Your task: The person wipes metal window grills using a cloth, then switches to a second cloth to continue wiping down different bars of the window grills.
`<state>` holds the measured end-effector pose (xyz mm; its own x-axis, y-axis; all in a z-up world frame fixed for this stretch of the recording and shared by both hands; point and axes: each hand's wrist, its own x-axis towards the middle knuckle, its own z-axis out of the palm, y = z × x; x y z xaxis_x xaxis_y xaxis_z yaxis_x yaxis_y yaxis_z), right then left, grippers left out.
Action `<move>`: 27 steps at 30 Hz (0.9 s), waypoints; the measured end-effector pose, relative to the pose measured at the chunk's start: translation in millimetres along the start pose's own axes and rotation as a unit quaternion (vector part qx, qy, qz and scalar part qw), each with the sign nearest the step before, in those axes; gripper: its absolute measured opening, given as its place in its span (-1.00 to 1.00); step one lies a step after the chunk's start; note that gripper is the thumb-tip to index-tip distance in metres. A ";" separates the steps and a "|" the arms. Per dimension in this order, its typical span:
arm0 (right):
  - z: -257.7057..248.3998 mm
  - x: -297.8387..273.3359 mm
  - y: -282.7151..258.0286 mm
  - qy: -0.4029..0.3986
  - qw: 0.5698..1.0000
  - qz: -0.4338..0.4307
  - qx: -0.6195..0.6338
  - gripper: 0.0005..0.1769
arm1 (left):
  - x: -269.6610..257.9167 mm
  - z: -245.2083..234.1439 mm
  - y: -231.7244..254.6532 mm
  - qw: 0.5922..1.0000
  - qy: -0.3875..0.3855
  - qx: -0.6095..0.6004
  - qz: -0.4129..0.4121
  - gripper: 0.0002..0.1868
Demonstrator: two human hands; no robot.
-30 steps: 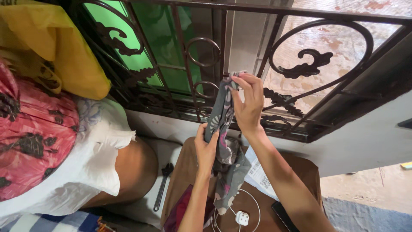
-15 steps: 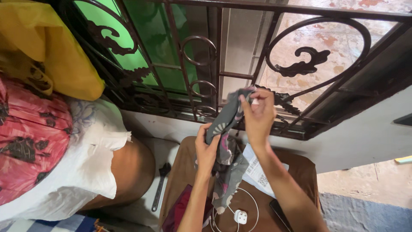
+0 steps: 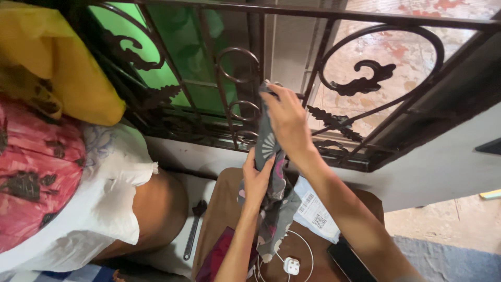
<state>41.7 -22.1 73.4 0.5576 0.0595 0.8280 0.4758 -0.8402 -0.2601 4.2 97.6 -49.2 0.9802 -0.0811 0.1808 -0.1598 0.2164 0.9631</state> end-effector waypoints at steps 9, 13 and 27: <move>-24.0 -13.5 12.8 -0.021 0.998 0.036 -0.053 -0.54 | 0.6 -4.8 -9.1 1.000 0.016 -0.007 0.005 -0.82; -37.8 -40.5 20.5 -0.027 0.995 0.092 -0.040 -0.62 | -5.5 -3.2 -12.1 1.000 -0.008 0.021 0.002 -0.81; 89.0 -47.5 5.0 0.177 0.930 0.272 0.171 -0.72 | 2.4 -34.8 -35.5 0.997 0.065 0.035 0.002 -0.79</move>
